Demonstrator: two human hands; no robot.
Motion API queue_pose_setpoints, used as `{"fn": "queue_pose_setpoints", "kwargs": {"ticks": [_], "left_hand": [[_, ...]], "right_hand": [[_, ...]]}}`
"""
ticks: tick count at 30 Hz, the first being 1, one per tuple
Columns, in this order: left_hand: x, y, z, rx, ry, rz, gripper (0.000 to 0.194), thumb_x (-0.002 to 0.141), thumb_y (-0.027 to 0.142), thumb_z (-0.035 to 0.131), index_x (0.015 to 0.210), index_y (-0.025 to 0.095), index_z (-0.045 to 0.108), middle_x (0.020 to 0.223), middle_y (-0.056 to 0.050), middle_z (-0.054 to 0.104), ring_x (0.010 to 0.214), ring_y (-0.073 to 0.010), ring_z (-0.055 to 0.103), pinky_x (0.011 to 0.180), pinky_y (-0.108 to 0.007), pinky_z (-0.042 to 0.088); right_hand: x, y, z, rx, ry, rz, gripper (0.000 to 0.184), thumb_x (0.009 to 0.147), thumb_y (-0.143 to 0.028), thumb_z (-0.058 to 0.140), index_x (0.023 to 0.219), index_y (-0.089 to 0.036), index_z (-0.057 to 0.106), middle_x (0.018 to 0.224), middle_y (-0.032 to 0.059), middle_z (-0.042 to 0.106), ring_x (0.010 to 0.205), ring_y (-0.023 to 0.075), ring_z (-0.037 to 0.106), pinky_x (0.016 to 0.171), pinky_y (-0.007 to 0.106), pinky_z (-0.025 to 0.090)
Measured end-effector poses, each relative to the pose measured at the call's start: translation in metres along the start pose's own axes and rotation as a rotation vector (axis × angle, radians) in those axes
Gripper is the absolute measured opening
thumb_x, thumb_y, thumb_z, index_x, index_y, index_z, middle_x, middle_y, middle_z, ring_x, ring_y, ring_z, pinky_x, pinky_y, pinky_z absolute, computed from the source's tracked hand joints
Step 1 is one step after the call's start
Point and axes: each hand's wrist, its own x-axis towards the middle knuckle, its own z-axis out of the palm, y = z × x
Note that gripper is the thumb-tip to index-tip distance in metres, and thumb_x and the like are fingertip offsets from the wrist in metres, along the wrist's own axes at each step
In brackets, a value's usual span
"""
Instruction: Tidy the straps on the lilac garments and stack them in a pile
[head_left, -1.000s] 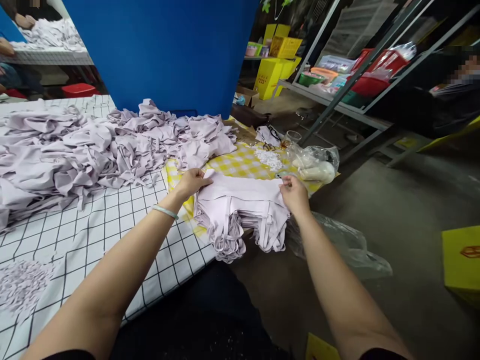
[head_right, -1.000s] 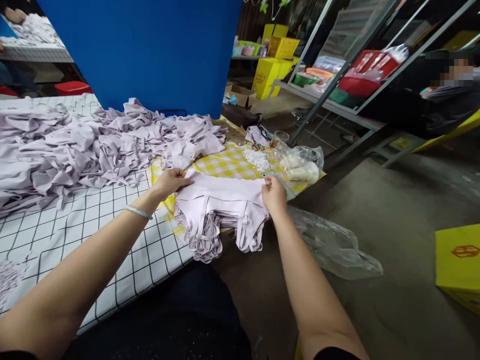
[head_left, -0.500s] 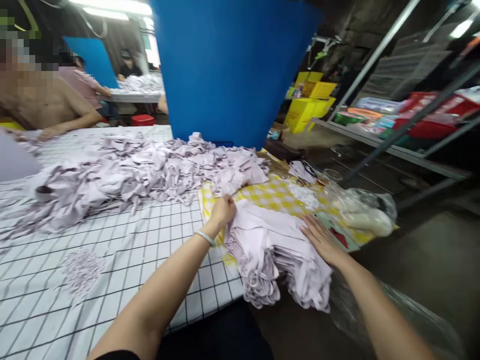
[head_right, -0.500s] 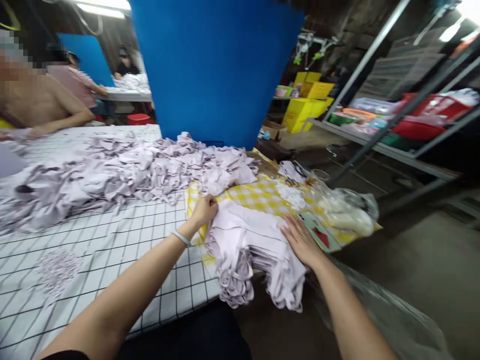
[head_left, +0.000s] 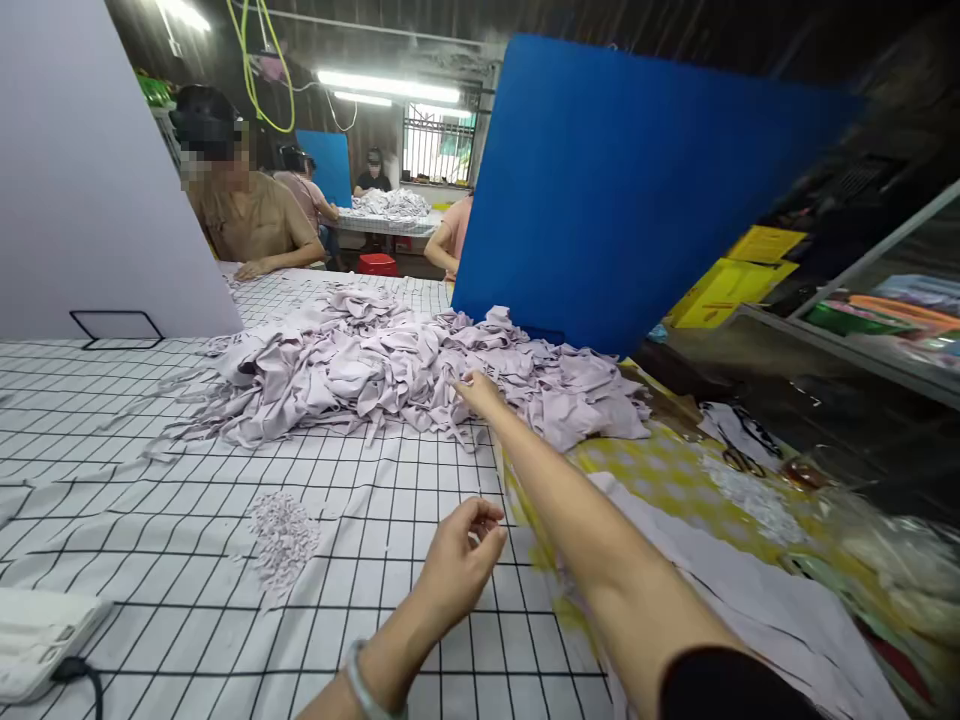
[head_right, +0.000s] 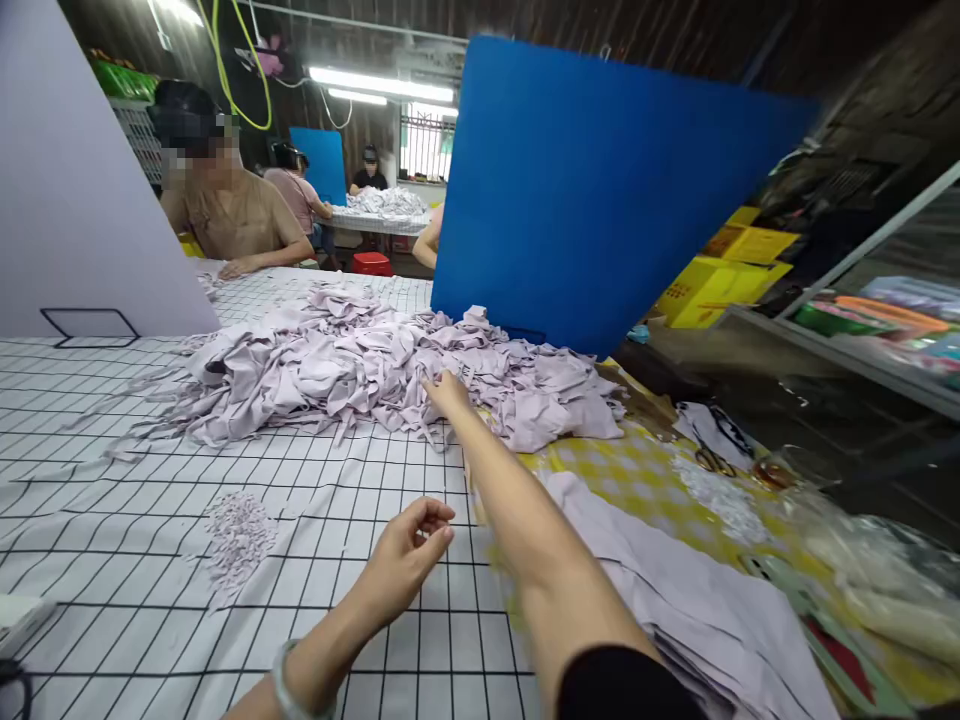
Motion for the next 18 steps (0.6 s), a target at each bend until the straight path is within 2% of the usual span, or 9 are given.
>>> {"fn": "queue_pose_setpoints", "kwargs": {"ticks": [3, 6, 9, 10, 11, 13, 14, 16, 18], "left_hand": [[-0.014, 0.003, -0.042, 0.071, 0.072, 0.002, 0.027, 0.087, 0.041, 0.056, 0.099, 0.018, 0.064, 0.093, -0.007, 0.064, 0.086, -0.02, 0.06, 0.074, -0.033, 0.05], [-0.011, 0.003, -0.079, 0.207, 0.25, 0.074, 0.03, 0.089, 0.044, 0.054, 0.103, 0.019, 0.064, 0.101, -0.009, 0.065, 0.093, -0.023, 0.062, 0.081, -0.038, 0.053], [0.01, 0.013, -0.091, 0.375, 0.423, 0.308, 0.034, 0.09, 0.037, 0.054, 0.12, 0.021, 0.058, 0.126, -0.013, 0.06, 0.118, -0.0272, 0.056, 0.095, -0.043, 0.051], [0.018, 0.019, -0.089, 0.422, 0.462, 0.393, 0.041, 0.089, 0.035, 0.056, 0.128, 0.022, 0.054, 0.135, -0.014, 0.055, 0.129, -0.0284, 0.05, 0.102, -0.045, 0.048], [0.023, 0.027, -0.086, 0.46, 0.483, 0.46, 0.049, 0.087, 0.033, 0.058, 0.134, 0.022, 0.05, 0.143, -0.014, 0.05, 0.137, -0.0294, 0.042, 0.109, -0.047, 0.042], [0.024, 0.043, -0.078, 0.474, 0.409, 0.524, 0.056, 0.082, 0.031, 0.064, 0.135, 0.021, 0.05, 0.145, -0.014, 0.049, 0.14, -0.0316, 0.038, 0.112, -0.05, 0.038], [0.018, 0.05, -0.075, 0.44, 0.3, 0.511, 0.052, 0.081, 0.031, 0.065, 0.13, 0.02, 0.055, 0.138, -0.014, 0.055, 0.136, -0.0325, 0.044, 0.108, -0.049, 0.042], [-0.004, 0.059, -0.076, 0.299, -0.003, 0.394, 0.033, 0.078, 0.033, 0.066, 0.108, 0.02, 0.066, 0.113, -0.012, 0.067, 0.113, -0.0304, 0.06, 0.091, -0.041, 0.053], [-0.033, 0.059, -0.085, 0.139, -0.226, 0.209, 0.019, 0.076, 0.034, 0.068, 0.088, 0.02, 0.067, 0.091, -0.007, 0.069, 0.088, -0.0238, 0.065, 0.072, -0.032, 0.054]], "right_hand": [[0.024, -0.009, 0.024, 0.106, 0.116, 0.056, 0.023, 0.093, -0.038, 0.061, 0.089, -0.016, 0.064, 0.088, 0.0038, 0.067, 0.083, 0.018, 0.063, 0.078, 0.034, 0.05], [0.016, -0.012, 0.016, 0.251, 0.222, 0.019, 0.028, 0.096, -0.039, 0.049, 0.077, -0.019, 0.057, 0.077, 0.0017, 0.062, 0.078, 0.0177, 0.059, 0.071, 0.028, 0.047], [-0.029, -0.024, -0.011, 0.414, 0.253, -0.095, 0.028, 0.095, -0.043, 0.044, 0.076, -0.023, 0.051, 0.071, -0.0021, 0.056, 0.069, 0.0143, 0.053, 0.063, 0.024, 0.043], [-0.052, -0.03, -0.023, 0.483, 0.22, -0.148, 0.028, 0.094, -0.045, 0.047, 0.077, -0.023, 0.05, 0.07, -0.0033, 0.054, 0.064, 0.013, 0.051, 0.06, 0.023, 0.043], [-0.079, -0.036, -0.036, 0.62, 0.126, -0.24, 0.028, 0.092, -0.047, 0.053, 0.076, -0.023, 0.05, 0.068, -0.0037, 0.053, 0.06, 0.0124, 0.049, 0.056, 0.023, 0.042], [-0.136, -0.046, -0.064, 0.812, -0.108, -0.325, 0.03, 0.086, -0.05, 0.065, 0.076, -0.024, 0.053, 0.064, -0.0045, 0.053, 0.053, 0.0113, 0.046, 0.049, 0.023, 0.038], [-0.162, -0.049, -0.078, 0.854, -0.179, -0.317, 0.031, 0.085, -0.049, 0.068, 0.076, -0.023, 0.055, 0.063, -0.0044, 0.054, 0.05, 0.0108, 0.045, 0.047, 0.022, 0.038], [-0.203, -0.046, -0.098, 0.88, -0.268, -0.252, 0.029, 0.083, -0.048, 0.073, 0.078, -0.023, 0.059, 0.063, -0.0034, 0.058, 0.048, 0.0109, 0.047, 0.046, 0.023, 0.038], [-0.221, -0.031, -0.104, 0.861, -0.315, -0.154, 0.028, 0.081, -0.047, 0.076, 0.08, -0.022, 0.063, 0.066, -0.0017, 0.063, 0.051, 0.0118, 0.051, 0.047, 0.023, 0.04]]}}
